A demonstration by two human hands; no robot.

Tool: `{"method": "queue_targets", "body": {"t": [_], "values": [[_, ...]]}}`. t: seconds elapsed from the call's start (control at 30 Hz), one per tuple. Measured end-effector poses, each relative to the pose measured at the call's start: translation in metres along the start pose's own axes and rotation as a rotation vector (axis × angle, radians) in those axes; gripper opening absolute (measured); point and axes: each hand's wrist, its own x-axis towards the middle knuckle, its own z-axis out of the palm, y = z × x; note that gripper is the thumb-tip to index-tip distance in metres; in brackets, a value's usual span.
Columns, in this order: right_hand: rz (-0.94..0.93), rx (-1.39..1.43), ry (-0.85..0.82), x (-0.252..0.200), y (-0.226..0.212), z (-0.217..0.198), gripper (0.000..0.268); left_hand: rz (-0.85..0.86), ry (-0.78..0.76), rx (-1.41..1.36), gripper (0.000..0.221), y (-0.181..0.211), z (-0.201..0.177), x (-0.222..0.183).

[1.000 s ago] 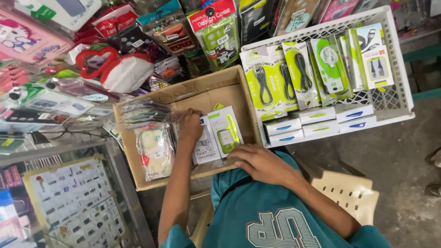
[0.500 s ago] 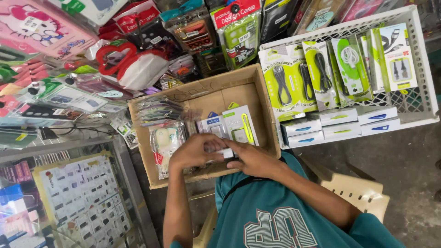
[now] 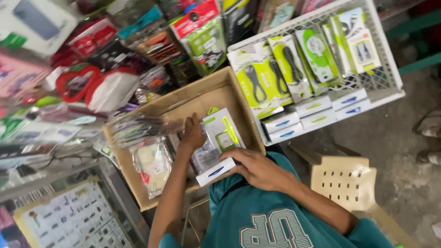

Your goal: Organizing various electronic accessories and phone cases from a cardboard box onto a display shelf.

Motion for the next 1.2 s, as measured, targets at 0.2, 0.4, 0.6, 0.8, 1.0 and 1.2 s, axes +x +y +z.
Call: {"method": "queue_targets", "body": {"t": [0.2, 0.4, 0.6, 0.8, 1.0, 1.2], "values": [[-0.071, 0.142, 0.215, -0.028, 0.007, -0.011, 0.037, -0.091, -0.150, 0.127, 0.117, 0.048, -0.057, -0.034], [-0.201, 0.297, 0.295, -0.047, 0.026, -0.016, 0.037, -0.028, -0.056, 0.220, 0.078, 0.064, -0.092, -0.067], [-0.210, 0.654, 0.393, -0.066, 0.057, -0.027, 0.038, -0.060, 0.088, 0.036, 0.051, 0.122, -0.130, -0.137], [-0.226, 0.713, 0.419, -0.085, 0.063, -0.080, 0.040, -0.009, 0.476, 0.071, 0.047, 0.153, -0.165, -0.194], [-0.343, 0.625, 0.590, -0.115, 0.079, -0.154, 0.044, 0.032, 0.803, 0.127, 0.051, 0.200, -0.181, -0.222], [-0.350, 0.402, 0.980, -0.153, 0.105, -0.234, 0.040, 0.148, 0.813, -0.077, 0.045, 0.304, -0.164, -0.184]]}}
